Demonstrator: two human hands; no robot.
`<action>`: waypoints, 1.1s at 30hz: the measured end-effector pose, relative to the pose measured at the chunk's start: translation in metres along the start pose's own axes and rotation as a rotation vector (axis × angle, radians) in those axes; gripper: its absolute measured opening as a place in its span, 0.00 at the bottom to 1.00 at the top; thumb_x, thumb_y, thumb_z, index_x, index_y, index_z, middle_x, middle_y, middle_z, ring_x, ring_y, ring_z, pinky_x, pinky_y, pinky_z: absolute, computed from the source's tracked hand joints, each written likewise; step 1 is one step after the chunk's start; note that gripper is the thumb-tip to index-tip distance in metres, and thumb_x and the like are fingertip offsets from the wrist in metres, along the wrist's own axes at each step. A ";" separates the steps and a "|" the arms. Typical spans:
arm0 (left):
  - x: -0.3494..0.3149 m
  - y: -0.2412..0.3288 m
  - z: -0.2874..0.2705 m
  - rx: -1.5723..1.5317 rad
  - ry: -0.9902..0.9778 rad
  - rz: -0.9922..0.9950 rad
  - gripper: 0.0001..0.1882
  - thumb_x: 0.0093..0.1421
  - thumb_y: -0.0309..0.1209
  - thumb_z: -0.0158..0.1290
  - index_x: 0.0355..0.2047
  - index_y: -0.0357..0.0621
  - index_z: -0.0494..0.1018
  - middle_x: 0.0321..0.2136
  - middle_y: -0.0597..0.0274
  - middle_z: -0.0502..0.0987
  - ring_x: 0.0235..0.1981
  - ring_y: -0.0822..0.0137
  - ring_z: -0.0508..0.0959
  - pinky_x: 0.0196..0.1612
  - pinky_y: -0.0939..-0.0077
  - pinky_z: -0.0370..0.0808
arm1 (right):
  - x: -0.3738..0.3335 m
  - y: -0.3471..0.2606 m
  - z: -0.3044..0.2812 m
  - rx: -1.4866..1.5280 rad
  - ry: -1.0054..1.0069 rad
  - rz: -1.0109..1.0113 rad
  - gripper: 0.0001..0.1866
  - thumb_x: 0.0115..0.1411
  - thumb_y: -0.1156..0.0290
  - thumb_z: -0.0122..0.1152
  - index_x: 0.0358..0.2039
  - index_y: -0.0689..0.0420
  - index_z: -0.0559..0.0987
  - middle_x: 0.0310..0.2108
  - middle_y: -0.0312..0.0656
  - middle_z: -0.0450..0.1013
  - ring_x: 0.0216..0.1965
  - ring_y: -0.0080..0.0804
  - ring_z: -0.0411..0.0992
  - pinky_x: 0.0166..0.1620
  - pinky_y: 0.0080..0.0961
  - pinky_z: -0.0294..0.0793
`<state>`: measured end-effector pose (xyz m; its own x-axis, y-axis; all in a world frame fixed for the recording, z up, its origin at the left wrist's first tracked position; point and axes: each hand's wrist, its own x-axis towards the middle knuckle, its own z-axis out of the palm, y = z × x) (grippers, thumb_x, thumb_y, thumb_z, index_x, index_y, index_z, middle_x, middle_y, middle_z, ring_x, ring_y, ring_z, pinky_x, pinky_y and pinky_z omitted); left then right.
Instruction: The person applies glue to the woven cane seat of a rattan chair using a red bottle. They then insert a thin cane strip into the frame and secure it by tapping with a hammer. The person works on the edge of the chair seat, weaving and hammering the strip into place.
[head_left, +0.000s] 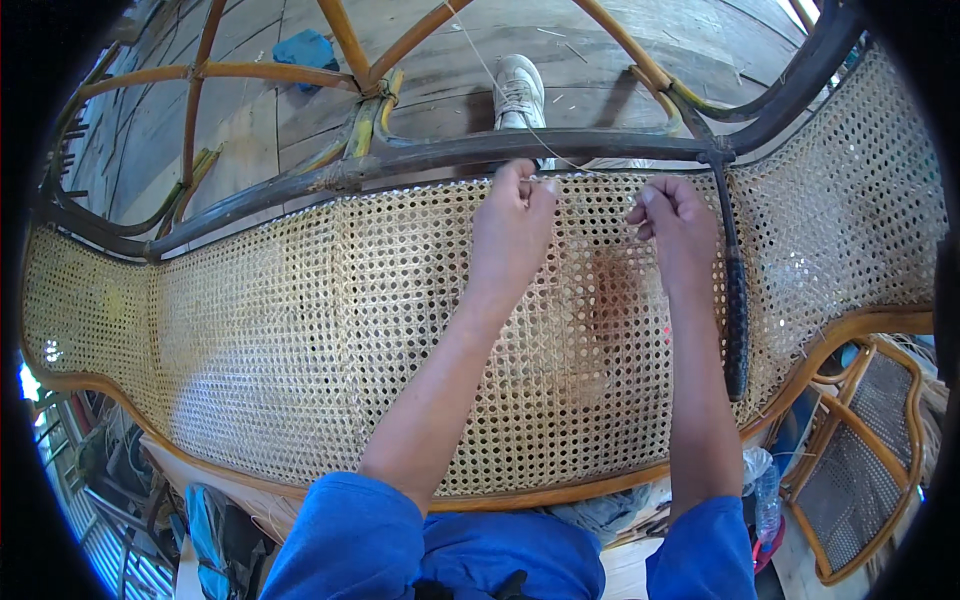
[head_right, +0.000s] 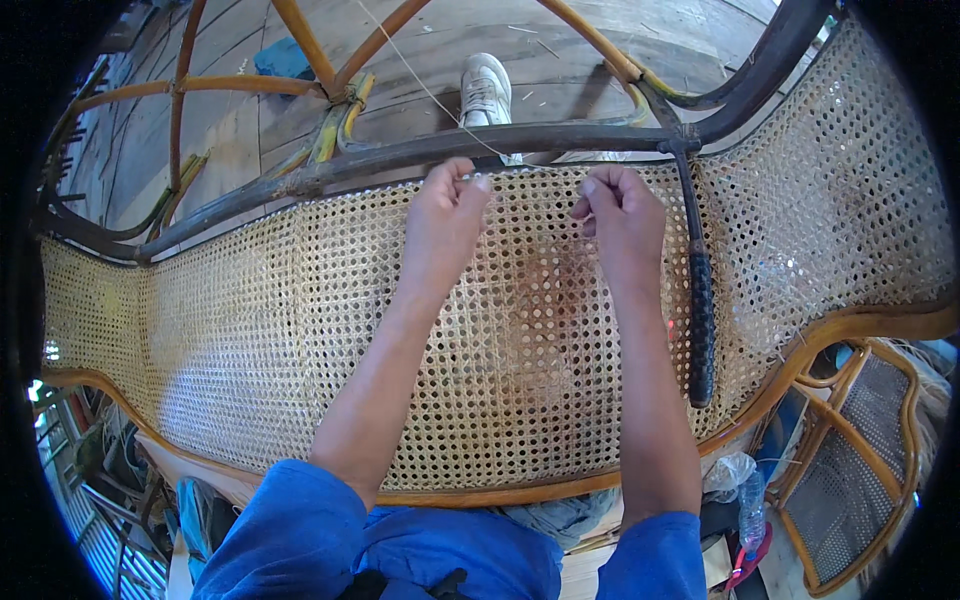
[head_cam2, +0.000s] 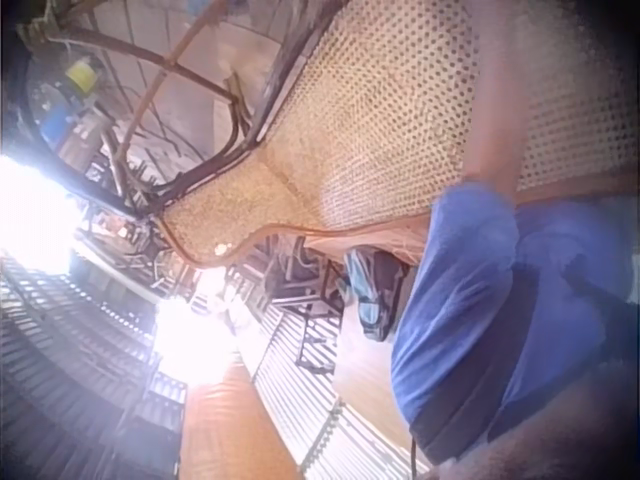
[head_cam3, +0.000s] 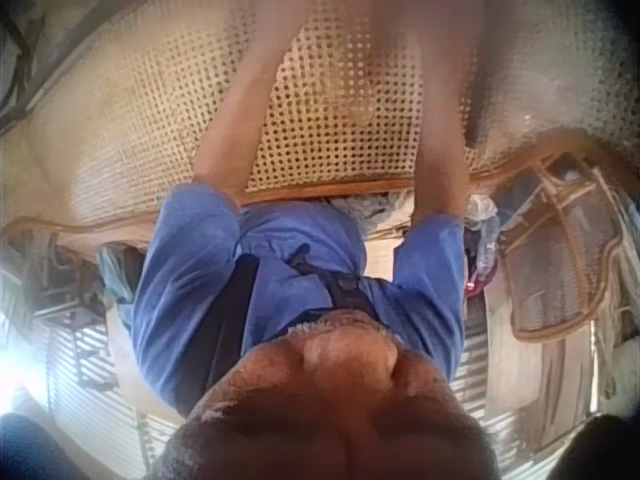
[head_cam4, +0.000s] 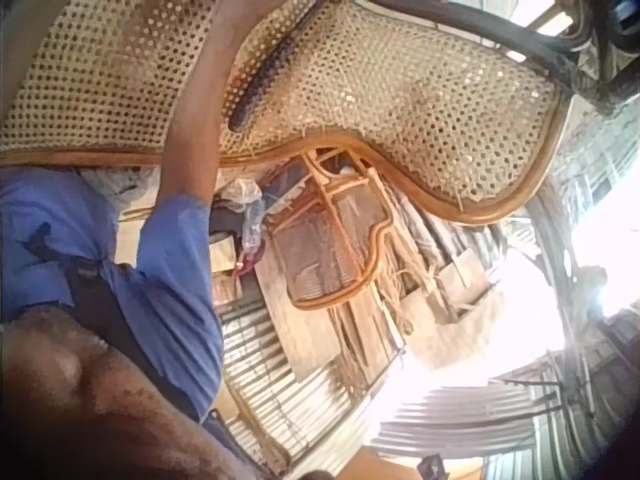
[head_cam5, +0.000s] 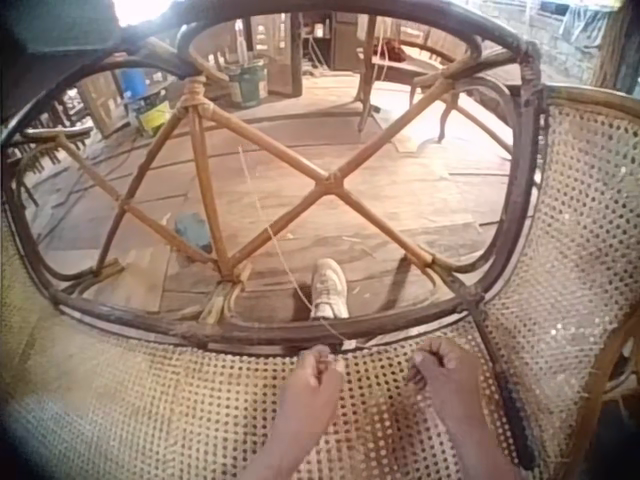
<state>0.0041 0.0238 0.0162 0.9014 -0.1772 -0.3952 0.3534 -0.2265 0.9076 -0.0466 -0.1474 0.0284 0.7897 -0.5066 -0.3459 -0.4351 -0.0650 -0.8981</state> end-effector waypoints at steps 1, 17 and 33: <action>0.010 -0.001 0.001 0.032 0.049 0.005 0.17 0.61 0.34 0.50 0.45 0.34 0.68 0.29 0.57 0.75 0.26 0.69 0.73 0.30 0.75 0.70 | 0.008 0.003 0.002 -0.021 0.012 -0.031 0.04 0.59 0.75 0.56 0.34 0.60 0.76 0.26 0.35 0.74 0.24 0.17 0.71 0.26 0.15 0.69; 0.042 -0.014 0.018 0.277 0.278 0.428 0.06 0.57 0.27 0.54 0.34 0.38 0.75 0.28 0.54 0.75 0.28 0.62 0.75 0.35 0.71 0.71 | 0.042 0.019 0.021 -0.481 -0.039 -0.387 0.08 0.57 0.73 0.59 0.38 0.56 0.77 0.32 0.42 0.77 0.33 0.35 0.77 0.38 0.25 0.73; 0.028 -0.013 0.019 0.270 0.281 0.514 0.05 0.56 0.26 0.55 0.33 0.38 0.75 0.28 0.55 0.76 0.28 0.60 0.76 0.33 0.70 0.72 | 0.038 0.024 0.032 -0.672 0.067 -0.495 0.08 0.56 0.70 0.58 0.37 0.52 0.76 0.32 0.43 0.76 0.34 0.43 0.75 0.36 0.34 0.73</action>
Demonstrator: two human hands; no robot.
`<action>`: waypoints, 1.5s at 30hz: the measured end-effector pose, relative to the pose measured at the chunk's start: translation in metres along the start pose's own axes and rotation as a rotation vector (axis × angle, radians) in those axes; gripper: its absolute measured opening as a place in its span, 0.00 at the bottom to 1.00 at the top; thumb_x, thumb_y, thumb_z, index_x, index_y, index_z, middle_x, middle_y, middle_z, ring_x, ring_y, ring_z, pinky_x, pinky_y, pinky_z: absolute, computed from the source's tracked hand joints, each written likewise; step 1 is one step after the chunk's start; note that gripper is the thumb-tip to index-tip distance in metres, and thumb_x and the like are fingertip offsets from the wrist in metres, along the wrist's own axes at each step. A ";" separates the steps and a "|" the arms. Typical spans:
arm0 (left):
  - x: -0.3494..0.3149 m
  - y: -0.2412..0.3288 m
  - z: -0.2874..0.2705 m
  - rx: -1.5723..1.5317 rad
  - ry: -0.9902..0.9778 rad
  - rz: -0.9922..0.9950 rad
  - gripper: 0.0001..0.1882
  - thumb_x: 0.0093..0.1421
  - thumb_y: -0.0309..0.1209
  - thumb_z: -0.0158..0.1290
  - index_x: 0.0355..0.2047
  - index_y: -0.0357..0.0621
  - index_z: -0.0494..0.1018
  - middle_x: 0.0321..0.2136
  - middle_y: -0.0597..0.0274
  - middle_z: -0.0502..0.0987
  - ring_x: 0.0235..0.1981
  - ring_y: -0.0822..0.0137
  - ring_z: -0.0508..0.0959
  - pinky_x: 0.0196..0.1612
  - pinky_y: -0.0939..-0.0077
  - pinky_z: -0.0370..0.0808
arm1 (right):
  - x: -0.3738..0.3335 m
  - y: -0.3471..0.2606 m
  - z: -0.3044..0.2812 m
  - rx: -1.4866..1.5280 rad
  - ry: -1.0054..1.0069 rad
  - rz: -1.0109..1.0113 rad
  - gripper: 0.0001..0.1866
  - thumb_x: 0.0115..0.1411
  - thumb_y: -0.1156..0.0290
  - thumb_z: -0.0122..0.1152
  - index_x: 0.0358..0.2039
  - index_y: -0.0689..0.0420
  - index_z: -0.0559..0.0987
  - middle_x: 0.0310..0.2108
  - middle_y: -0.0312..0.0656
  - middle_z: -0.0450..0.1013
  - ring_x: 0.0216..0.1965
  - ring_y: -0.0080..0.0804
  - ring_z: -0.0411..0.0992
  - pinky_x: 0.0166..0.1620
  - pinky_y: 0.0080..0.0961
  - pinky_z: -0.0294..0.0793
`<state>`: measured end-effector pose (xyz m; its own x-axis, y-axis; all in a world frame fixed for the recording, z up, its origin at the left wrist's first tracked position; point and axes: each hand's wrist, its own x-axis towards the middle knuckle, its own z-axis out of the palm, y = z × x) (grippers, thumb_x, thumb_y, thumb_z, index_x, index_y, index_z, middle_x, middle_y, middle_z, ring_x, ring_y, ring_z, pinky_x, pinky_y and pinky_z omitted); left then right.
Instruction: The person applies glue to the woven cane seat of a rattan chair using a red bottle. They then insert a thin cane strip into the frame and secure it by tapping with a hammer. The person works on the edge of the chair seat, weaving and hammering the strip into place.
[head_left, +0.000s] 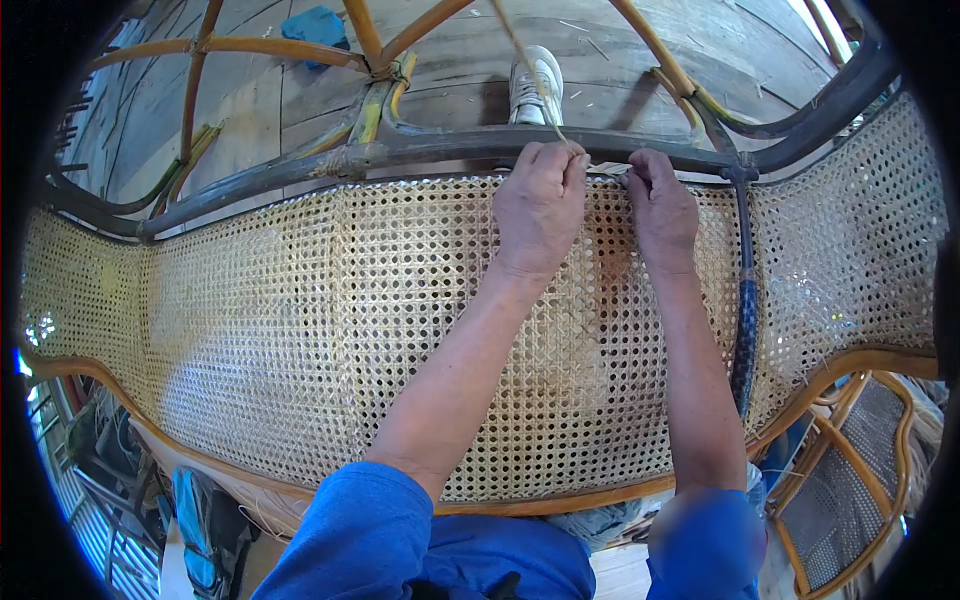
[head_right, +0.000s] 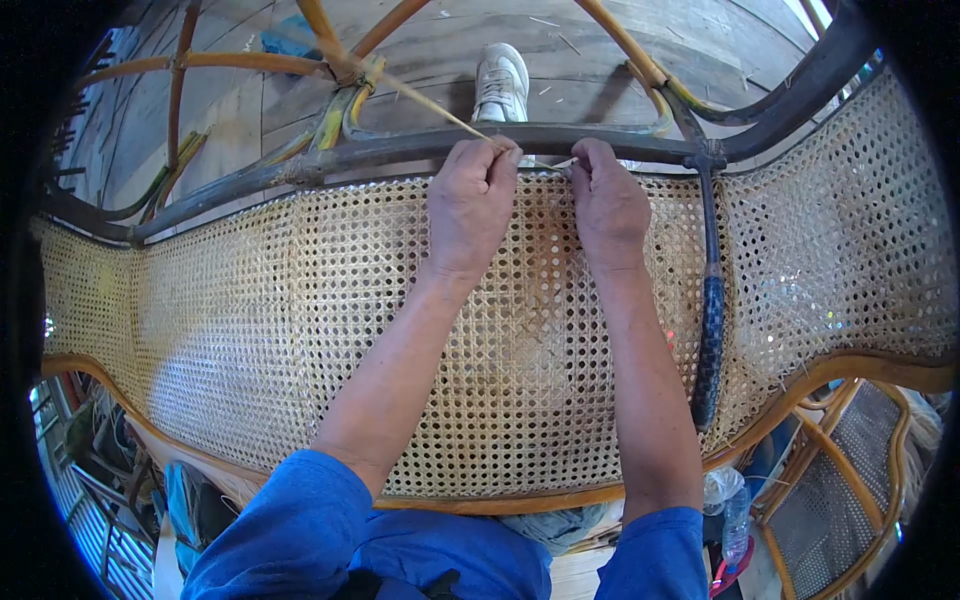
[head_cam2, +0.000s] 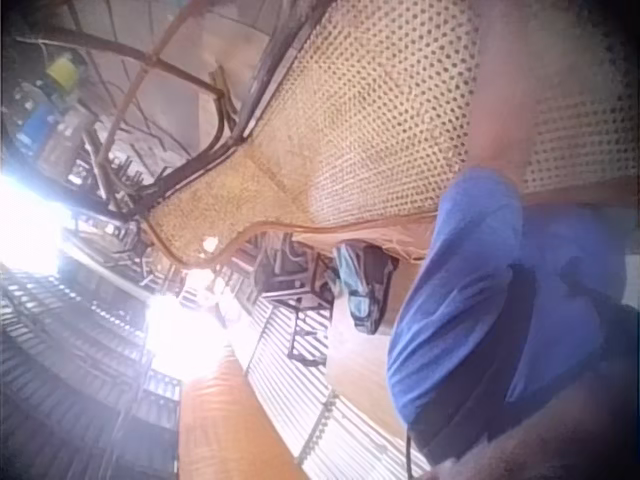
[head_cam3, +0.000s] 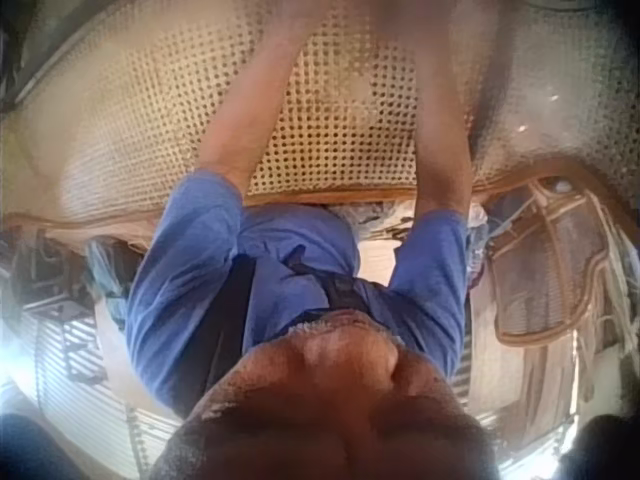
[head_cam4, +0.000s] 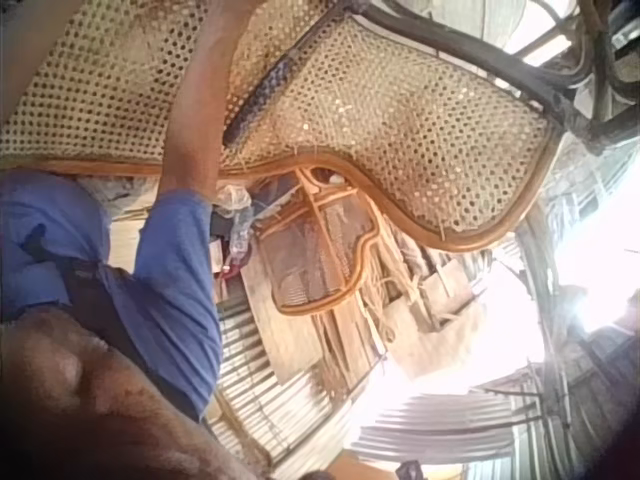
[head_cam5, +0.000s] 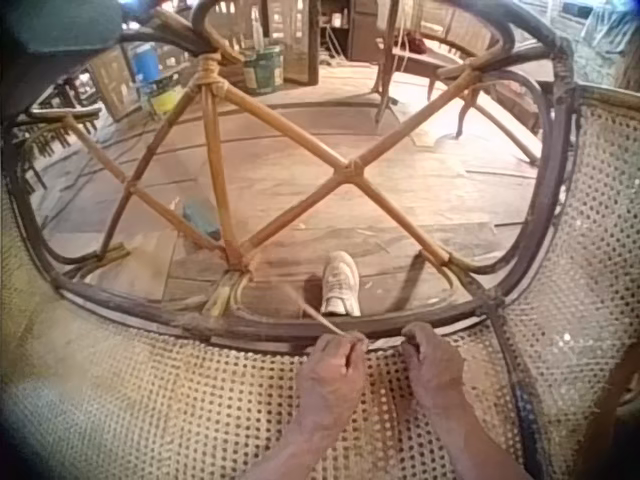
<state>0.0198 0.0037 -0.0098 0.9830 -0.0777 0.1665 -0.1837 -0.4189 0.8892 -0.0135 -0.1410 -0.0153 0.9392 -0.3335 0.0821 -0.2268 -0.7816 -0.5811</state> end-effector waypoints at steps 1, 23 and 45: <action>-0.001 0.001 0.000 -0.010 0.008 0.027 0.05 0.56 0.26 0.55 0.32 0.38 0.75 0.28 0.54 0.76 0.29 0.59 0.77 0.33 0.69 0.73 | 0.000 0.000 0.000 -0.028 -0.015 -0.016 0.09 0.56 0.70 0.58 0.38 0.52 0.76 0.32 0.43 0.76 0.35 0.43 0.75 0.37 0.34 0.73; -0.003 0.005 0.003 -0.087 0.012 0.112 0.03 0.53 0.23 0.55 0.30 0.38 0.75 0.29 0.56 0.77 0.30 0.56 0.77 0.34 0.67 0.73 | 0.007 0.005 -0.007 -0.173 -0.207 -0.159 0.10 0.55 0.77 0.50 0.36 0.53 0.77 0.35 0.44 0.71 0.36 0.45 0.72 0.37 0.36 0.72; -0.002 -0.001 0.001 -0.108 0.038 0.116 0.02 0.52 0.23 0.55 0.28 0.41 0.75 0.27 0.57 0.77 0.27 0.57 0.77 0.33 0.69 0.72 | 0.007 0.006 -0.015 -0.163 -0.261 -0.263 0.11 0.55 0.75 0.49 0.39 0.57 0.75 0.35 0.46 0.70 0.38 0.45 0.71 0.40 0.34 0.71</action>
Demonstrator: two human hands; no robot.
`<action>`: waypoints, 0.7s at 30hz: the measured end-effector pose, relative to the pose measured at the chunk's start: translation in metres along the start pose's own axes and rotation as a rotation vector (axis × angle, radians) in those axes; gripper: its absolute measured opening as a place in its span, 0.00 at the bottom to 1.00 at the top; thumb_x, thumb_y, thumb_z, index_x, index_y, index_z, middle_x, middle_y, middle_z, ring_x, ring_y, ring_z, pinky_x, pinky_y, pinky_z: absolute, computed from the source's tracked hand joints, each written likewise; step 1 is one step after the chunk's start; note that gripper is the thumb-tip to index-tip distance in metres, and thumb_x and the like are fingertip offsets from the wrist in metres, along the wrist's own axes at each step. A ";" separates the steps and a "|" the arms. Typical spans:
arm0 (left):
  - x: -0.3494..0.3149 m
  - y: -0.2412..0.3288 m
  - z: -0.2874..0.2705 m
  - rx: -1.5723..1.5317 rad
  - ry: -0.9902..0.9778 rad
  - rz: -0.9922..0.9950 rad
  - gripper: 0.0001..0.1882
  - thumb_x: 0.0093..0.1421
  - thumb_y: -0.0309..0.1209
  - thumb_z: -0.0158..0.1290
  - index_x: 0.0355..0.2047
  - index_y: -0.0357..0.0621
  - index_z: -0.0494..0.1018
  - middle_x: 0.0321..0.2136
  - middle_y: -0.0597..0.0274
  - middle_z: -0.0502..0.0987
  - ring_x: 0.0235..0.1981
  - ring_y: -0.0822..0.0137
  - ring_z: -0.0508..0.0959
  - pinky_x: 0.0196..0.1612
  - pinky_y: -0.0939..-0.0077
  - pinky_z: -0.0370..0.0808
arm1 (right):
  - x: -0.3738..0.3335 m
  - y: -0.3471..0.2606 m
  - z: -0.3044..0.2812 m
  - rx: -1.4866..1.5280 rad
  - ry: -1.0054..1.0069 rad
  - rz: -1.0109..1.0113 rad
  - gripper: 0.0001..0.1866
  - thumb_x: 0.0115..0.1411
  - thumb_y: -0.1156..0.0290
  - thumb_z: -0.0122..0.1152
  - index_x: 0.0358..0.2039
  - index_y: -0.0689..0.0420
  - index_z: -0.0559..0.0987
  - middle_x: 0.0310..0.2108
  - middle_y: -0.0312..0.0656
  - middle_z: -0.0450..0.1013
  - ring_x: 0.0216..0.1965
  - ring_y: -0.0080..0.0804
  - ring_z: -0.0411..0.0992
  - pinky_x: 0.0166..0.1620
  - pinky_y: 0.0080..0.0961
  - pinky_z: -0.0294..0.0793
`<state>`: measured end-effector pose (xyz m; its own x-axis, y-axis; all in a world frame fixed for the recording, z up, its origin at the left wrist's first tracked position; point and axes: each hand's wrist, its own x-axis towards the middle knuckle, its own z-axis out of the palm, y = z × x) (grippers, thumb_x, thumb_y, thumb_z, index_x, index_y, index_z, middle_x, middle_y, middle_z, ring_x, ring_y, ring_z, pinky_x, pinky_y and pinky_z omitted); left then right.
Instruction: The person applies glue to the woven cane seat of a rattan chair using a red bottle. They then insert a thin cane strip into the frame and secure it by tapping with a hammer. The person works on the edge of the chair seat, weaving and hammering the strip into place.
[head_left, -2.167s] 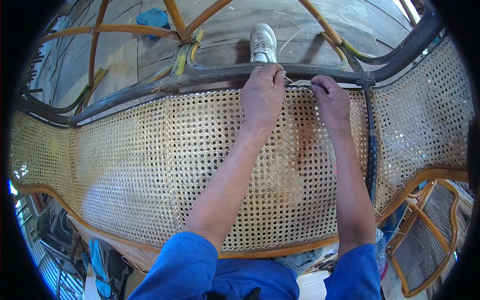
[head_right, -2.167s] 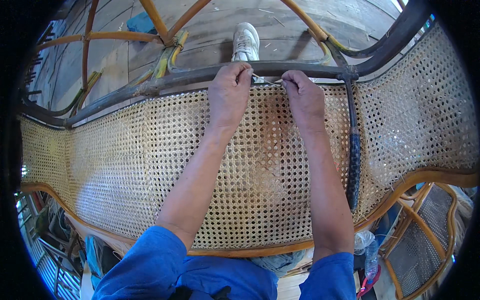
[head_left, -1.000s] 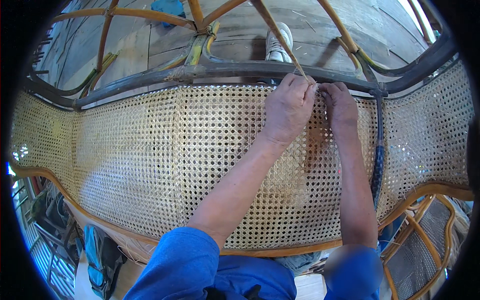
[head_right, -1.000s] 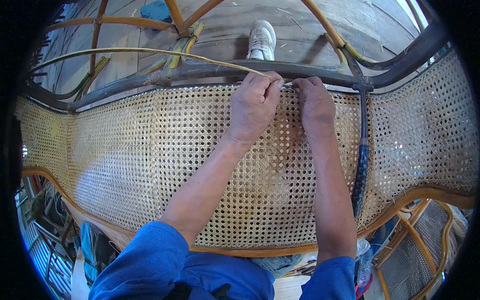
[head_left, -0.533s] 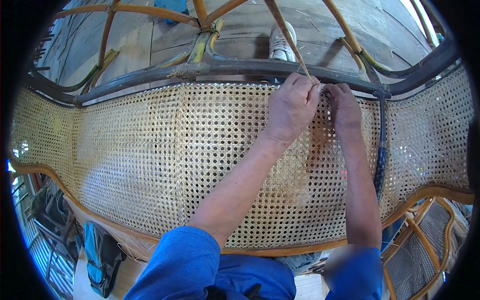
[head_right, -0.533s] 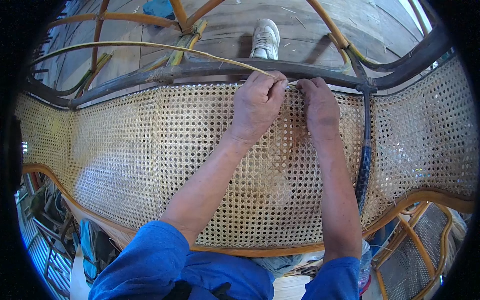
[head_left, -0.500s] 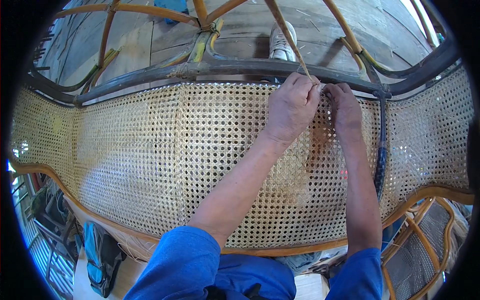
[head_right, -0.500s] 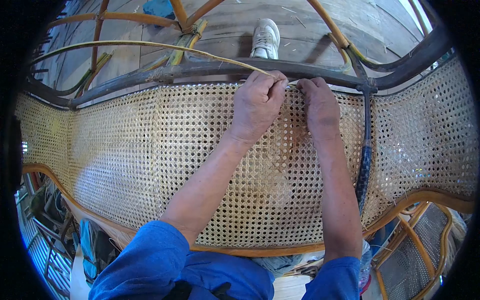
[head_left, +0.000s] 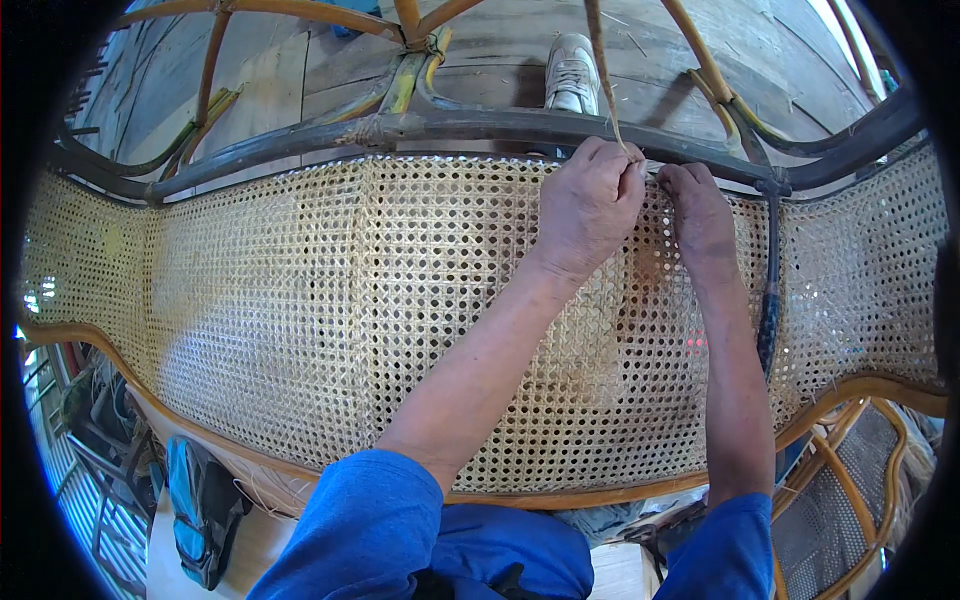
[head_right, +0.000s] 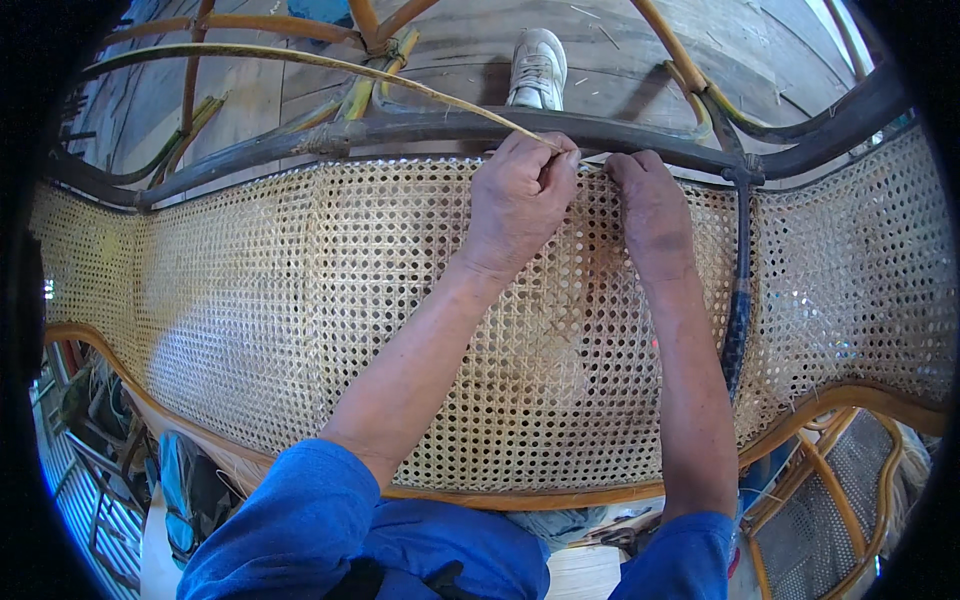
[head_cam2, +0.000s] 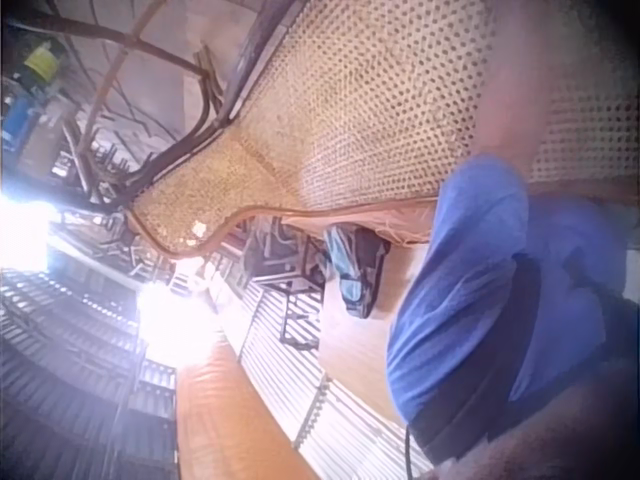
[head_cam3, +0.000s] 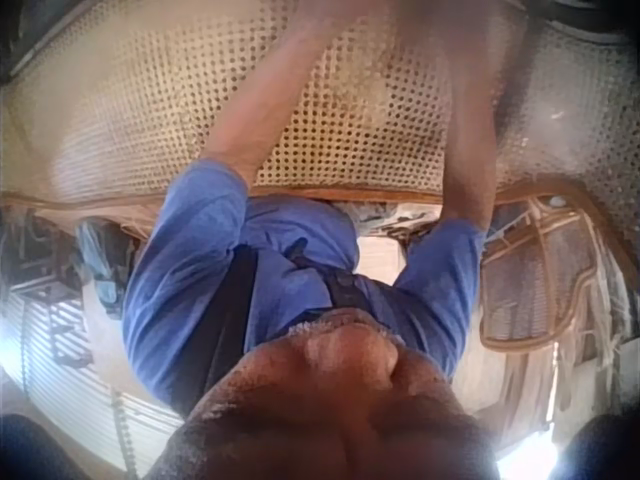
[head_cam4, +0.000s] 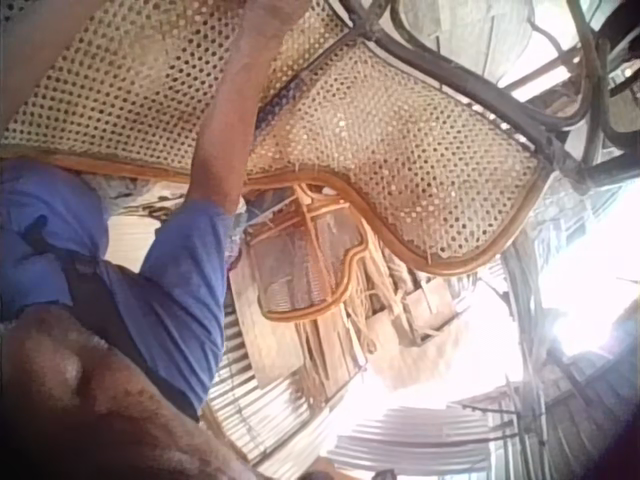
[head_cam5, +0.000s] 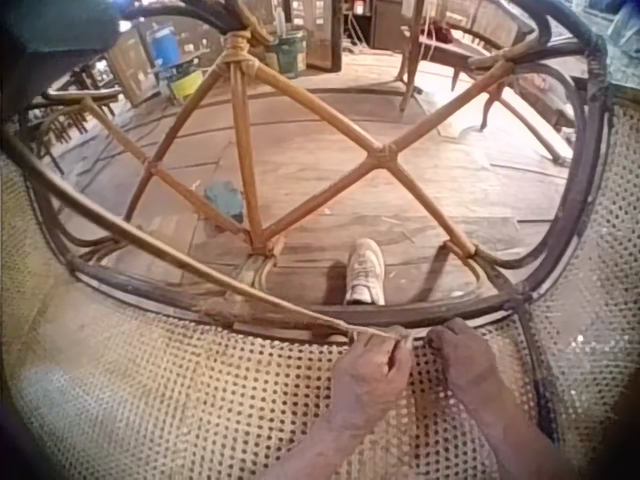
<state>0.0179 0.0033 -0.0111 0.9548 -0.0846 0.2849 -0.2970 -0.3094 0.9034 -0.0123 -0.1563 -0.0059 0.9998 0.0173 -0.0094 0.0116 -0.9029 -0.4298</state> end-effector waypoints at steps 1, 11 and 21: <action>0.000 0.000 0.000 -0.009 0.003 -0.001 0.02 0.52 0.23 0.55 0.28 0.40 0.75 0.27 0.57 0.77 0.27 0.57 0.77 0.33 0.69 0.72 | 0.000 -0.002 0.000 -0.026 0.001 -0.011 0.10 0.55 0.75 0.49 0.39 0.57 0.74 0.35 0.46 0.70 0.38 0.45 0.71 0.40 0.35 0.71; -0.003 -0.004 0.003 -0.005 0.010 -0.016 0.03 0.52 0.23 0.57 0.28 0.38 0.75 0.27 0.55 0.77 0.27 0.58 0.77 0.31 0.69 0.74 | 0.000 -0.018 0.002 -0.361 -0.048 -0.102 0.06 0.53 0.76 0.49 0.33 0.60 0.71 0.33 0.47 0.67 0.37 0.45 0.71 0.38 0.35 0.74; -0.001 -0.006 0.001 0.082 0.008 -0.036 0.03 0.53 0.23 0.55 0.30 0.37 0.75 0.27 0.54 0.76 0.27 0.58 0.77 0.30 0.70 0.74 | 0.017 0.014 -0.010 0.013 -0.141 -0.156 0.12 0.55 0.77 0.53 0.41 0.55 0.72 0.35 0.48 0.71 0.37 0.50 0.72 0.36 0.39 0.73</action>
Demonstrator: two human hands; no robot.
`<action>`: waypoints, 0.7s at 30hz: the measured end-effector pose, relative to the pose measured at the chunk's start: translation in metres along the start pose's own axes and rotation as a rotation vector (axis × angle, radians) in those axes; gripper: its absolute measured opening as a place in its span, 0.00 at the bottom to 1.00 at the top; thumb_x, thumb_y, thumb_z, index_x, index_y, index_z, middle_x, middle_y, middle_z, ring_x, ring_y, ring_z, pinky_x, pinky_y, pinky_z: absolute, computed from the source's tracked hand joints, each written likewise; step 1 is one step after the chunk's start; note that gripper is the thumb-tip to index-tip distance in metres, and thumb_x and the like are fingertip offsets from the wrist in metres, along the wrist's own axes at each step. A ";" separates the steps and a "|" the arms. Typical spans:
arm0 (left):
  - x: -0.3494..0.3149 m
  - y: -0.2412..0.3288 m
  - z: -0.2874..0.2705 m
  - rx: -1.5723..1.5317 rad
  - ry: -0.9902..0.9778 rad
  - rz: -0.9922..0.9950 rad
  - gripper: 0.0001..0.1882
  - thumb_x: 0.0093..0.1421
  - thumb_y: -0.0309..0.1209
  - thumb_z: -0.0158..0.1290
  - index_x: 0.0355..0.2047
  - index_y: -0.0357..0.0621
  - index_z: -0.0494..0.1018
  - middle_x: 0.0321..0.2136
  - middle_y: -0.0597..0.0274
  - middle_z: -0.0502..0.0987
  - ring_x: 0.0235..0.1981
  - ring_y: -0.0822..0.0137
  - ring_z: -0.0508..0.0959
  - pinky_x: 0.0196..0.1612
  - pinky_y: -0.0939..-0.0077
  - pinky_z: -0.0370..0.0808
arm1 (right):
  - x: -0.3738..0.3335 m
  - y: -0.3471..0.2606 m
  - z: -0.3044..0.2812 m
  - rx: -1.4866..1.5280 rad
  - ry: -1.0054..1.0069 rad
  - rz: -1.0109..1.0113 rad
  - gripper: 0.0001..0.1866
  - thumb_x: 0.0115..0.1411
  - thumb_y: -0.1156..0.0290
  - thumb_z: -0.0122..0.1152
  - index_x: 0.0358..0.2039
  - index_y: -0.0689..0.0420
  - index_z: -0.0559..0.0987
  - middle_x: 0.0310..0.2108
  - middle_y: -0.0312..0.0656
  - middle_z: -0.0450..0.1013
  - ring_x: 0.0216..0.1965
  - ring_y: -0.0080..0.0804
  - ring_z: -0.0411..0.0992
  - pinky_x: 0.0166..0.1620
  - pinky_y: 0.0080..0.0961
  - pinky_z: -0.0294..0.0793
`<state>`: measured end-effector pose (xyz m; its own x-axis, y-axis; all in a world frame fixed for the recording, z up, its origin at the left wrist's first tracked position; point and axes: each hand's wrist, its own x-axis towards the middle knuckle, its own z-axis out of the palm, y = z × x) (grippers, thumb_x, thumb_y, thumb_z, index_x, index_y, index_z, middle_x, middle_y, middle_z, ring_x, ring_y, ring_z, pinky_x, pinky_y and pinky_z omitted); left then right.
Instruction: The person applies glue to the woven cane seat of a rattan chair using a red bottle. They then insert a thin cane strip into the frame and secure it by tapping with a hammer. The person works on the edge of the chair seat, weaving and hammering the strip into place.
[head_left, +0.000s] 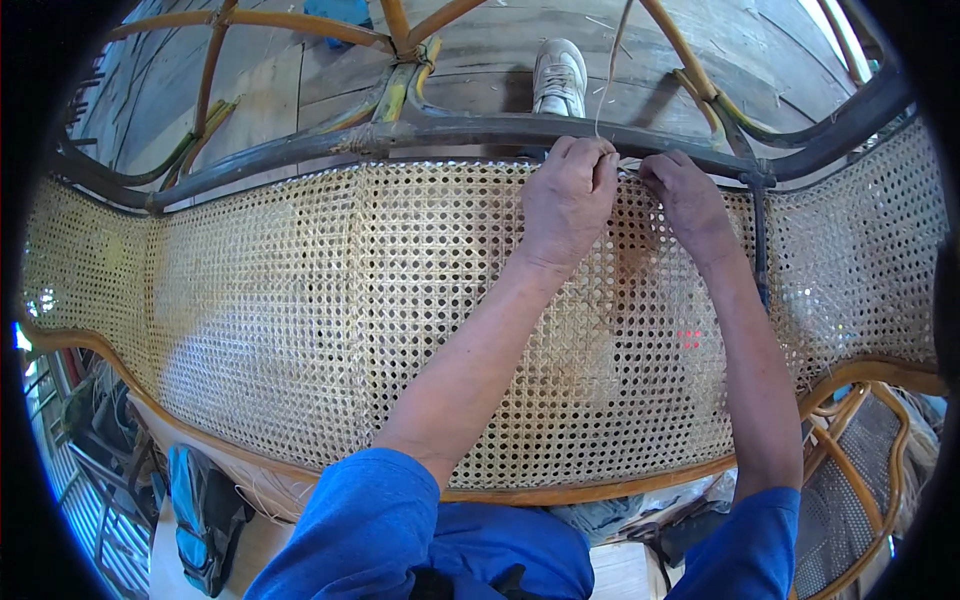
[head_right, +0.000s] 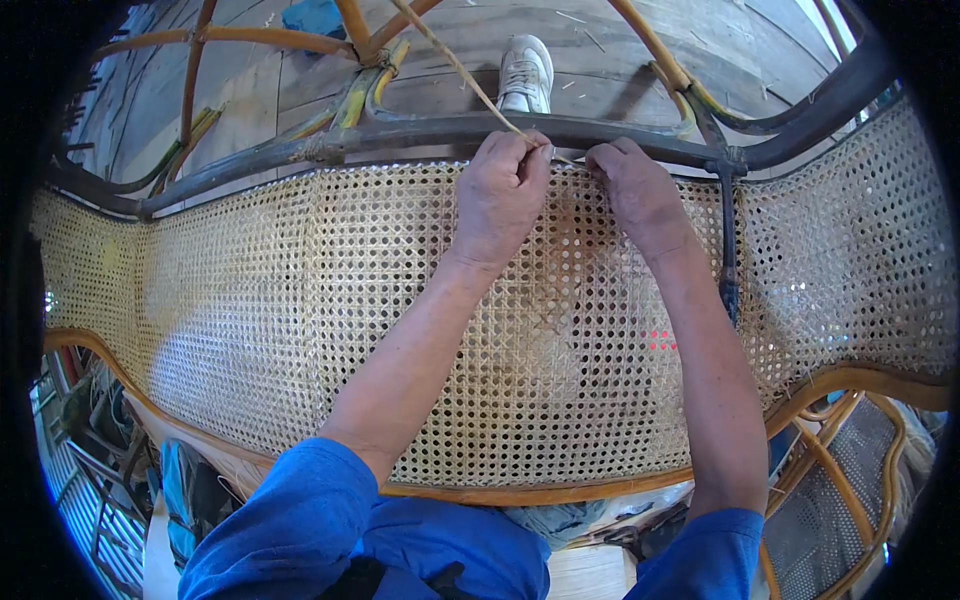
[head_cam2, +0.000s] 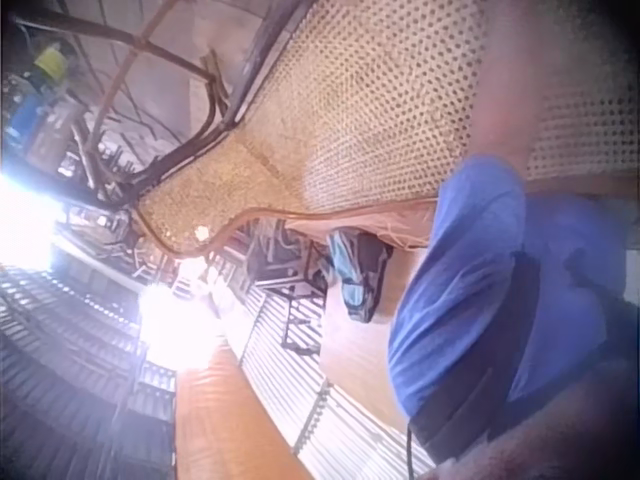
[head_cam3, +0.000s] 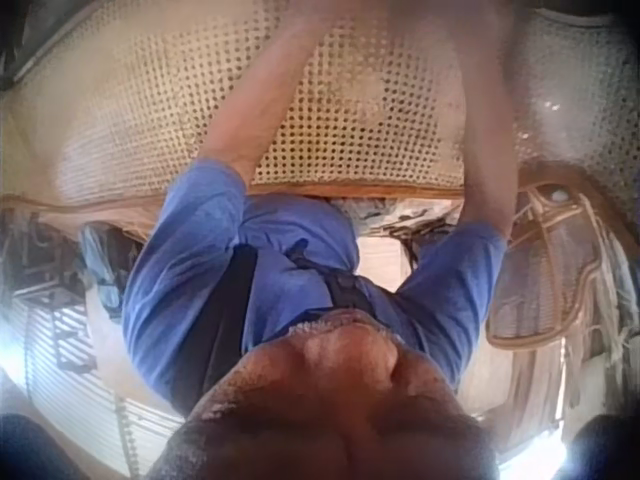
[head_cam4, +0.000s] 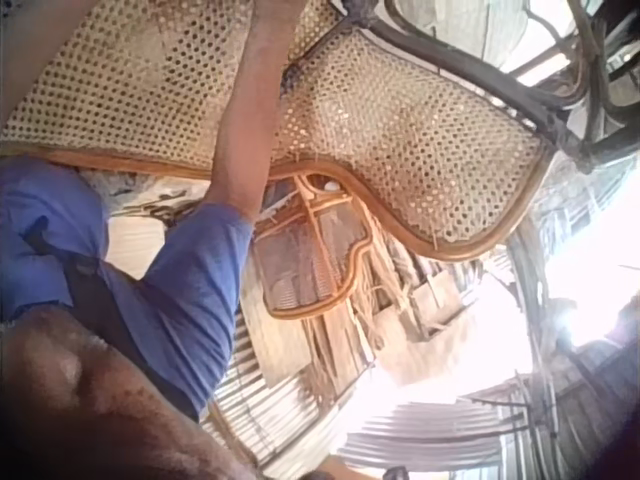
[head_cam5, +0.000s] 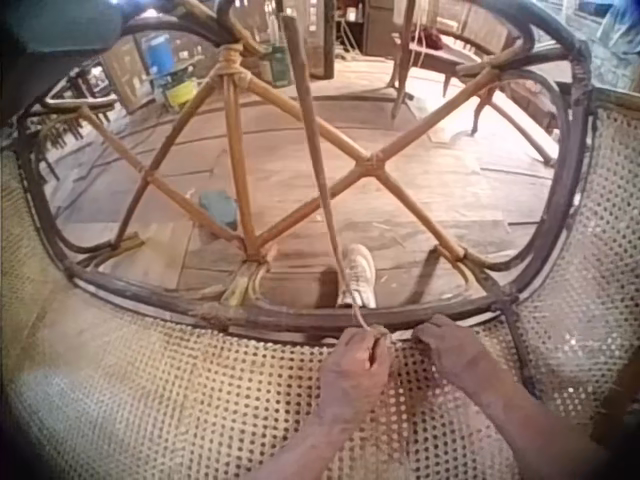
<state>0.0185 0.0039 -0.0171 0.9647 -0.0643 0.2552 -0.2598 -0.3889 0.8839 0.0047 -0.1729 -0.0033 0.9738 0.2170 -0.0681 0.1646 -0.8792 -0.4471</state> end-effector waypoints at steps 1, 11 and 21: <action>0.000 -0.001 0.000 -0.011 0.013 0.010 0.03 0.54 0.23 0.55 0.30 0.37 0.75 0.27 0.54 0.76 0.27 0.57 0.77 0.30 0.69 0.74 | 0.000 0.002 0.000 0.019 -0.018 -0.016 0.11 0.55 0.78 0.52 0.40 0.55 0.72 0.35 0.48 0.70 0.36 0.51 0.72 0.36 0.40 0.73; 0.003 -0.005 0.003 0.000 0.014 -0.012 0.04 0.54 0.24 0.55 0.30 0.38 0.74 0.27 0.54 0.75 0.27 0.55 0.77 0.30 0.67 0.74 | -0.004 -0.003 0.011 -0.192 0.017 -0.082 0.08 0.55 0.79 0.50 0.36 0.58 0.71 0.32 0.47 0.68 0.36 0.48 0.71 0.35 0.38 0.73; 0.002 -0.005 0.004 0.001 0.013 -0.011 0.04 0.54 0.23 0.55 0.31 0.38 0.73 0.28 0.54 0.75 0.27 0.55 0.77 0.30 0.67 0.74 | 0.005 0.002 -0.013 -0.070 -0.128 -0.121 0.14 0.52 0.80 0.51 0.41 0.57 0.72 0.36 0.47 0.69 0.38 0.49 0.72 0.40 0.37 0.73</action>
<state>0.0223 0.0024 -0.0222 0.9668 -0.0479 0.2510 -0.2494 -0.3908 0.8860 0.0120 -0.1790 0.0069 0.9192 0.3710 -0.1321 0.2940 -0.8697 -0.3964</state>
